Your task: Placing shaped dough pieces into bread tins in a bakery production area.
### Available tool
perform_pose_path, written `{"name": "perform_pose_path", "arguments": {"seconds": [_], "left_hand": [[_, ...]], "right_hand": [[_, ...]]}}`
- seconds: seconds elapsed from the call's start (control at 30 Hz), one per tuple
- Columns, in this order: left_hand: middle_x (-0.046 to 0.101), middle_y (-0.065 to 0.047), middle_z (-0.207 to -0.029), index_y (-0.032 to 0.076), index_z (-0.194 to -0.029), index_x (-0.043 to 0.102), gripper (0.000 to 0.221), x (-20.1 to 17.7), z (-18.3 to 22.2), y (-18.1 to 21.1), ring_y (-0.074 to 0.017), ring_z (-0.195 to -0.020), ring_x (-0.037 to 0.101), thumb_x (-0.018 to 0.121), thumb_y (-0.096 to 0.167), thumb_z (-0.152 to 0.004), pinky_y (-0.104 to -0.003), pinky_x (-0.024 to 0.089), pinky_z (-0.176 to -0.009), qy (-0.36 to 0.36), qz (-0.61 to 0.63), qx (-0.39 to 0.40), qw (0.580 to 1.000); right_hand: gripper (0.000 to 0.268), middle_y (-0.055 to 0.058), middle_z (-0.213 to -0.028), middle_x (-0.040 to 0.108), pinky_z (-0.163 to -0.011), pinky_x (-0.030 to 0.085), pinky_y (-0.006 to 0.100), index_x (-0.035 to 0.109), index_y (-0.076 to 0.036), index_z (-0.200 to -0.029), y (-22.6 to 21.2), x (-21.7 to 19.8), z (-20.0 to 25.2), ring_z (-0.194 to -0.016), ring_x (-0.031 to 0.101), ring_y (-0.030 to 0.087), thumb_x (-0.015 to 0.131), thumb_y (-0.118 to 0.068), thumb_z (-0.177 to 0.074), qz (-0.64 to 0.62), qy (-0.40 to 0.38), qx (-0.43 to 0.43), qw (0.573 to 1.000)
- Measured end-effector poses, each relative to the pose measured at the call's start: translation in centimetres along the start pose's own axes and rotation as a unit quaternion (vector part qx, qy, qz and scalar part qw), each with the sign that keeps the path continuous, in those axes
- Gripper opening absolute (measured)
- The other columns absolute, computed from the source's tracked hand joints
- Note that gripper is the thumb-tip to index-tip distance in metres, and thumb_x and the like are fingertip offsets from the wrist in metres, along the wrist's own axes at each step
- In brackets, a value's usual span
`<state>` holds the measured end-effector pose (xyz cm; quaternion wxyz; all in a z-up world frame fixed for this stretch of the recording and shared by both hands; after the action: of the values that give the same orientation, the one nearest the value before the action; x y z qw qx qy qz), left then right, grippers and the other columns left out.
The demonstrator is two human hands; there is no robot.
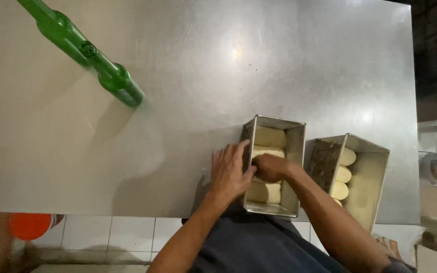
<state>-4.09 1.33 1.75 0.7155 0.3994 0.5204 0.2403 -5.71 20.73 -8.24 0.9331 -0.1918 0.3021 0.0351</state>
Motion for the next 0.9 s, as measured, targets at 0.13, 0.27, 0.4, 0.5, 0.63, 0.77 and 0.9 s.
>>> {"name": "perform_pose_path", "arguments": {"seconds": [0.13,0.27,0.4,0.5,0.63,0.77,0.9], "left_hand": [[0.057,-0.012,-0.143,0.016,-0.143,0.059,0.053,2.6,-4.5,2.8,-0.0324,-0.135,0.049,0.072,0.018,-0.092,-0.062,0.027,-0.118,-0.011,-0.065,0.229,0.971],[0.054,-0.003,-0.148,0.032,-0.132,0.066,0.052,8.2,-9.8,5.0,-0.0262,-0.144,0.041,0.071,0.019,-0.082,-0.06,0.014,-0.123,-0.144,-0.195,0.361,0.901],[0.059,0.001,-0.138,0.038,-0.114,0.075,0.027,10.5,-12.6,4.8,-0.0273,-0.143,0.039,0.067,0.031,-0.09,-0.061,0.012,-0.123,-0.206,-0.258,0.475,0.815],[0.064,0.001,-0.123,0.034,-0.107,0.077,0.017,7.2,-13.4,3.9,-0.024,-0.137,0.049,0.069,0.037,-0.092,-0.06,0.012,-0.128,-0.194,-0.271,0.444,0.832],[0.065,-0.006,-0.109,0.025,-0.103,0.076,0.016,1.5,-13.1,0.4,-0.0269,-0.115,0.058,0.071,0.032,-0.09,-0.062,0.021,-0.119,-0.039,-0.287,0.336,0.896],[0.066,-0.009,-0.097,0.017,-0.103,0.073,0.017,-3.0,-7.8,-1.3,-0.0275,-0.102,0.063,0.07,0.029,-0.092,-0.055,0.039,-0.105,0.007,-0.245,0.232,0.941],[0.07,-0.011,-0.091,0.015,-0.106,0.072,0.018,-2.8,-2.2,-2.3,-0.0325,-0.089,0.067,0.069,0.029,-0.094,-0.049,0.049,-0.085,-0.014,-0.123,0.07,0.99]], "right_hand": [[0.024,0.017,-0.109,0.075,-0.087,0.053,0.047,0.073,-0.009,-0.108,-1.2,0.1,1.7,-0.098,0.07,0.035,0.059,-0.022,-0.093,-0.031,0.045,0.001,0.998],[0.023,0.016,-0.109,0.074,-0.087,0.052,0.047,0.074,-0.009,-0.105,-1.8,0.2,2.9,-0.1,0.069,0.034,0.058,-0.021,-0.094,-0.056,0.077,-0.006,0.995],[0.022,0.016,-0.109,0.074,-0.087,0.051,0.047,0.074,-0.008,-0.102,-2.1,-0.9,4.9,-0.101,0.068,0.033,0.057,-0.02,-0.095,-0.091,0.134,-0.001,0.987],[0.022,0.015,-0.109,0.073,-0.087,0.051,0.046,0.075,-0.008,-0.1,-2.8,-1.3,6.7,-0.102,0.067,0.033,0.057,-0.019,-0.095,-0.116,0.159,-0.001,0.98],[0.022,0.014,-0.089,0.075,-0.078,0.054,0.044,0.072,-0.01,-0.103,-3.9,-4.8,10.6,-0.083,0.072,0.03,0.057,-0.024,-0.096,-0.184,0.144,0.084,0.969],[0.029,0.013,-0.086,0.074,-0.073,0.053,0.043,0.071,-0.005,-0.101,-2.3,-6.5,11.7,-0.077,0.07,0.028,0.057,-0.03,-0.101,-0.217,0.211,0.086,0.949],[0.028,0.016,-0.08,0.073,-0.07,0.052,0.044,0.071,-0.007,-0.105,-3.3,-8.7,11.0,-0.072,0.066,0.027,0.054,-0.028,-0.1,-0.219,0.203,0.092,0.95]]}}
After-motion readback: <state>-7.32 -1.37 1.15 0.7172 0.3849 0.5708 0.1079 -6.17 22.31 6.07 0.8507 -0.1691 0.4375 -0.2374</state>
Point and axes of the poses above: each hand's wrist, its own z-axis away from the middle knuckle, its own x-axis out of the palm, y = z × x, the point moved 2 cm from there along -z, towards the middle knuckle
